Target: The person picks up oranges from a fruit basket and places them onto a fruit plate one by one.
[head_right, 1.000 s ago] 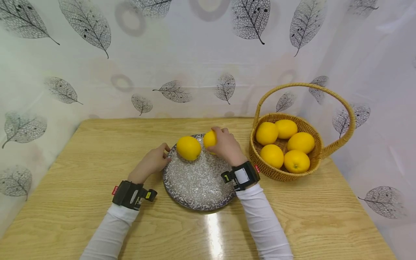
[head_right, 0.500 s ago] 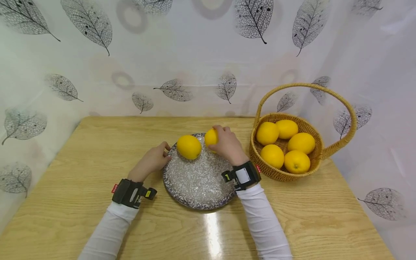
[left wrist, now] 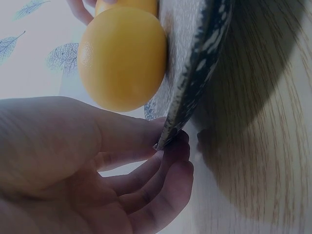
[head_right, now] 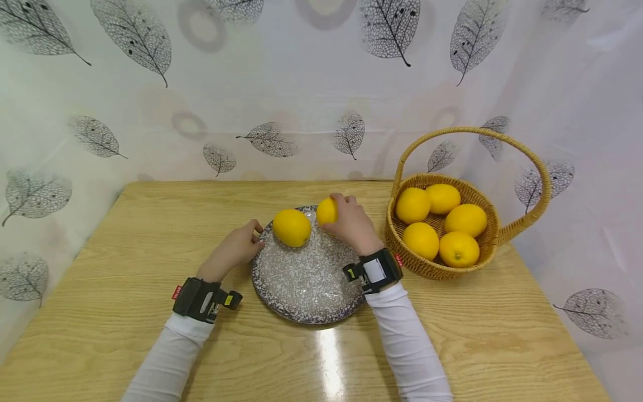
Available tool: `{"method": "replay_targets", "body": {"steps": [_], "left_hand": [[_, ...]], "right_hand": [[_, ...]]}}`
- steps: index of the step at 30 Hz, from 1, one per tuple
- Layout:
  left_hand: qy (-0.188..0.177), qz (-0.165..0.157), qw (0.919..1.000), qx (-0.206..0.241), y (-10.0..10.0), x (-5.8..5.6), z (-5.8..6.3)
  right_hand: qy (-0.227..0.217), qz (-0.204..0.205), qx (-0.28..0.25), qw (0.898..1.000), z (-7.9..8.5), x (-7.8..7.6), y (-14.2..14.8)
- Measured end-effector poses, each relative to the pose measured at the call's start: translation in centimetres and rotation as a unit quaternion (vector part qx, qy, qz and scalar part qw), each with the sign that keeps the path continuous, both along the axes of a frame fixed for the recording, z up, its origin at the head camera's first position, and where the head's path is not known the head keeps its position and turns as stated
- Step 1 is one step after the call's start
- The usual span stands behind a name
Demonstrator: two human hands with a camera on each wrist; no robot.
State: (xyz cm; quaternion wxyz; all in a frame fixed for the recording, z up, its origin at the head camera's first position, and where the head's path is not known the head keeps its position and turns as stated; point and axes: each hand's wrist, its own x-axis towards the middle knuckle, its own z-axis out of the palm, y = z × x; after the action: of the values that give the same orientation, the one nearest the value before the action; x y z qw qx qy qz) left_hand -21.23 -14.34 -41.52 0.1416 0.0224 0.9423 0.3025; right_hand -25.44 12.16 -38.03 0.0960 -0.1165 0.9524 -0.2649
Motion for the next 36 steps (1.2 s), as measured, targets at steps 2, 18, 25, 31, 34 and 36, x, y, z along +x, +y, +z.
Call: {"method": "replay_targets", "body": {"steps": [2,18,25,31,34,36], "left_hand": [[-0.001,0.001,1.0,0.001,0.0,0.0,0.0],[0.003,-0.002,1.0,-0.001,0.0,0.1,0.1],[0.001,-0.001,1.0,-0.001,0.1,0.1,0.2],[-0.004,0.0,1.0,-0.007,0.1,0.1,0.3],[-0.003,-0.002,1.0,-0.007,0.1,0.2,0.3],[-0.002,-0.003,1.0,-0.006,0.1,0.2,0.3]], "right_hand": [[-0.001,-0.001,0.0,1.0,-0.1,-0.1,0.0],[0.004,-0.004,-0.001,1.0,-0.1,0.0,0.0],[0.004,-0.004,0.003,1.0,0.1,0.0,0.1],[-0.012,-0.016,-0.009,1.0,0.4,-0.2,0.5],[-0.018,-0.023,-0.008,1.0,0.8,-0.2,0.9],[-0.021,-0.027,-0.006,0.999,1.2,-0.2,1.2]]}}
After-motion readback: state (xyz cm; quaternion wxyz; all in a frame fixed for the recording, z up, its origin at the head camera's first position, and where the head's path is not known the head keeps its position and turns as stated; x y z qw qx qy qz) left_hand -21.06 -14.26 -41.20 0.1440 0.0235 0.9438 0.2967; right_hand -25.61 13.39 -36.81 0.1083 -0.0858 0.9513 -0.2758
